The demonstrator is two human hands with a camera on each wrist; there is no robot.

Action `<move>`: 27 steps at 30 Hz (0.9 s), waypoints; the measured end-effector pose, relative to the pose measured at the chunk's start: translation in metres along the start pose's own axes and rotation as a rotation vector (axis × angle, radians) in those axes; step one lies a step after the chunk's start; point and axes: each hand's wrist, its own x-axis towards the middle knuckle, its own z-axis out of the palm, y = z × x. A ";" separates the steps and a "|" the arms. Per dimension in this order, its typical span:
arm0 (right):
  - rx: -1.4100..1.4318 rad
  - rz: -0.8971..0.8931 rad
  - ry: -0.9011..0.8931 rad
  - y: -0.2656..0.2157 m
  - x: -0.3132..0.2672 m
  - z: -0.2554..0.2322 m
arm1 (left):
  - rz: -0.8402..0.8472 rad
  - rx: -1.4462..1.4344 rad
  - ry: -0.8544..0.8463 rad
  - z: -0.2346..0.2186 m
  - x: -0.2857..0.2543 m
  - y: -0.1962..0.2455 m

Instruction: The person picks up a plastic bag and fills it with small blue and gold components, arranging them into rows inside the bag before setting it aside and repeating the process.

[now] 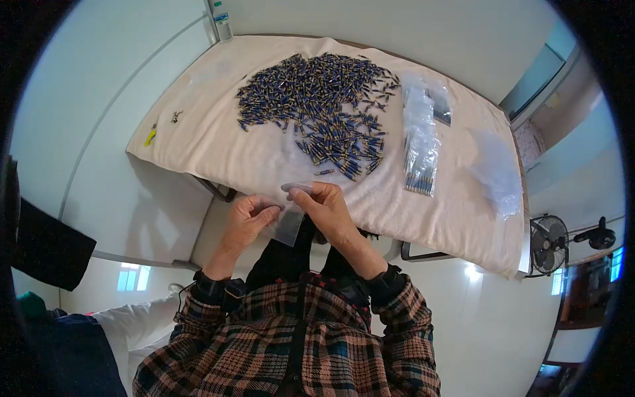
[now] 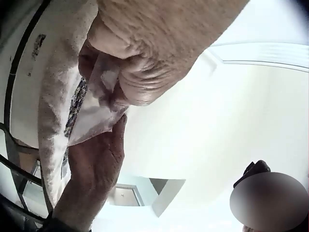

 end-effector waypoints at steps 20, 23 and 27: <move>-0.519 -0.430 -0.051 0.029 -0.003 0.003 | -0.005 0.208 0.343 0.013 -0.004 0.021; -0.582 -0.401 -0.138 0.017 -0.010 0.010 | 0.011 0.174 0.394 0.012 -0.006 0.021; -0.700 -0.443 -0.176 -0.001 -0.018 0.027 | 0.194 0.297 0.517 0.020 -0.007 0.024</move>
